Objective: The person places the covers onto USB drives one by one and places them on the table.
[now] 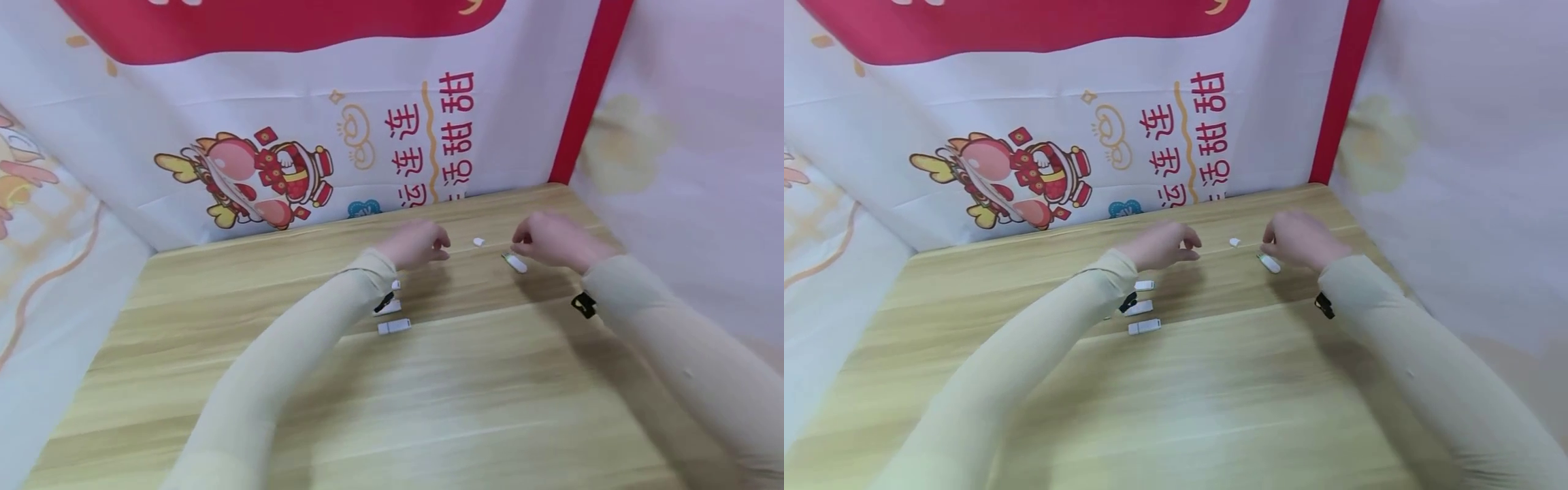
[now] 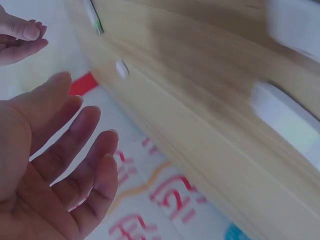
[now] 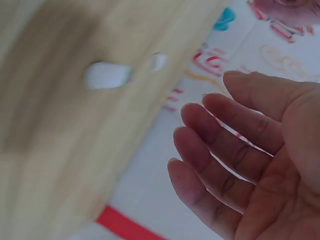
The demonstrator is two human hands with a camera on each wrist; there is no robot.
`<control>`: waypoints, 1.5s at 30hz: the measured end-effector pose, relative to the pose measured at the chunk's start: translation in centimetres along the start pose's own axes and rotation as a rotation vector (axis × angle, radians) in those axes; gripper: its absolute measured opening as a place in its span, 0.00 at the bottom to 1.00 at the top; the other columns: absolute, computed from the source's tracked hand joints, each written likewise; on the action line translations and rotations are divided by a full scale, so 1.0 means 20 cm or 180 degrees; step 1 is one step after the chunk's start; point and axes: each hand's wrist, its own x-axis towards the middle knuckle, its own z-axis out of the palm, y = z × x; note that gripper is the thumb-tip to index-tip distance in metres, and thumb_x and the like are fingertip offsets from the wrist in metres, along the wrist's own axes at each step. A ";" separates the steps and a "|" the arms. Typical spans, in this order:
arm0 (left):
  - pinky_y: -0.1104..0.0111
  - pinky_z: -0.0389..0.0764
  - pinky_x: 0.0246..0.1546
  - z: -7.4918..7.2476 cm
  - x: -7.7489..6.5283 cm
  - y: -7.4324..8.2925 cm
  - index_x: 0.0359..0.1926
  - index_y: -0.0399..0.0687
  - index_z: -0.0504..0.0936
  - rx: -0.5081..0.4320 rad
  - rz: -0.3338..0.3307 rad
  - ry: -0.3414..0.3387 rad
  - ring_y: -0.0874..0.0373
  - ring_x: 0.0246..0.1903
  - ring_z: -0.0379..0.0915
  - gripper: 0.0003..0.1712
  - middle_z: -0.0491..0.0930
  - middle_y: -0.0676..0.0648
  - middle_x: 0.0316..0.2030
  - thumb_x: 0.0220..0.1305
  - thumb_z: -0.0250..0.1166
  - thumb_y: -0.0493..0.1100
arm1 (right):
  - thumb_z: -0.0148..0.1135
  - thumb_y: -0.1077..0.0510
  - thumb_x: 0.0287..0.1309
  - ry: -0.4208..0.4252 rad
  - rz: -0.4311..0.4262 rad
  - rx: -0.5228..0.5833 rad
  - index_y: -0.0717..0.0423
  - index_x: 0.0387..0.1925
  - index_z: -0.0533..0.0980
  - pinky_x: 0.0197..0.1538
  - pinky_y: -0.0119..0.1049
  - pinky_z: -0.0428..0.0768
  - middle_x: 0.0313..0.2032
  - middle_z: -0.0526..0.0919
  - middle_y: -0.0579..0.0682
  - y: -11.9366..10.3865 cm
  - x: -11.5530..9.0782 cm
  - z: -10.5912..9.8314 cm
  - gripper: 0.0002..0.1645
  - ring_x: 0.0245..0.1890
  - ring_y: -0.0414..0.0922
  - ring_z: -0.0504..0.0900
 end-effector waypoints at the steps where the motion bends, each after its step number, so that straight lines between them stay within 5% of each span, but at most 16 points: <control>1: 0.71 0.72 0.43 0.00 0.03 0.01 0.45 0.49 0.82 0.0017 0.0001 -0.0005 0.63 0.38 0.73 0.15 0.80 0.53 0.38 0.58 0.64 0.49 | 0.63 0.59 0.52 -0.0002 -0.0001 0.0012 0.58 0.31 0.83 0.37 0.45 0.75 0.26 0.81 0.48 0.02 0.00 0.02 0.07 0.28 0.45 0.76; 8: 0.68 0.71 0.48 0.06 0.21 0.04 0.49 0.48 0.80 0.0253 -0.0063 -0.0143 0.59 0.45 0.73 0.16 0.79 0.51 0.46 0.60 0.62 0.46 | 0.61 0.56 0.53 -0.0085 0.0249 0.0197 0.58 0.31 0.82 0.37 0.44 0.75 0.26 0.81 0.48 0.07 0.01 0.13 0.10 0.28 0.46 0.76; 15: 0.67 0.66 0.56 0.12 0.32 -0.01 0.53 0.49 0.78 0.0222 -0.0237 -0.0258 0.57 0.53 0.69 0.18 0.75 0.51 0.53 0.62 0.60 0.42 | 0.63 0.50 0.53 -0.0084 0.0359 0.0173 0.55 0.28 0.82 0.26 0.37 0.70 0.18 0.77 0.44 0.03 0.04 0.21 0.12 0.21 0.43 0.71; 19: 0.68 0.68 0.54 0.16 0.36 -0.04 0.48 0.52 0.81 0.0157 -0.0205 -0.0274 0.59 0.50 0.71 0.15 0.78 0.52 0.49 0.60 0.62 0.40 | 0.64 0.47 0.52 -0.0176 0.0540 0.0219 0.53 0.24 0.81 0.23 0.36 0.68 0.15 0.74 0.44 0.01 0.07 0.24 0.14 0.18 0.42 0.70; 25: 0.70 0.73 0.45 0.19 0.40 -0.04 0.39 0.51 0.83 -0.0047 -0.0219 -0.0121 0.62 0.38 0.73 0.07 0.81 0.53 0.37 0.58 0.65 0.44 | 0.67 0.50 0.50 -0.0092 0.0642 0.0070 0.55 0.29 0.82 0.29 0.39 0.72 0.24 0.79 0.46 0.01 0.09 0.24 0.12 0.24 0.44 0.73; 36: 0.71 0.71 0.34 0.24 0.44 -0.01 0.28 0.50 0.84 0.0008 0.0267 -0.0071 0.62 0.27 0.71 0.06 0.78 0.56 0.24 0.53 0.68 0.47 | 0.66 0.55 0.50 -0.0018 0.0663 -0.0014 0.57 0.29 0.81 0.35 0.42 0.74 0.27 0.79 0.49 0.08 0.08 0.26 0.08 0.28 0.46 0.75; 45: 0.70 0.69 0.29 0.28 0.47 0.01 0.23 0.47 0.81 0.0081 0.0479 -0.0121 0.60 0.22 0.68 0.10 0.74 0.54 0.19 0.57 0.65 0.45 | 0.67 0.54 0.47 -0.0279 0.0896 0.0128 0.53 0.22 0.80 0.30 0.38 0.72 0.23 0.78 0.47 0.17 0.06 0.27 0.07 0.25 0.46 0.74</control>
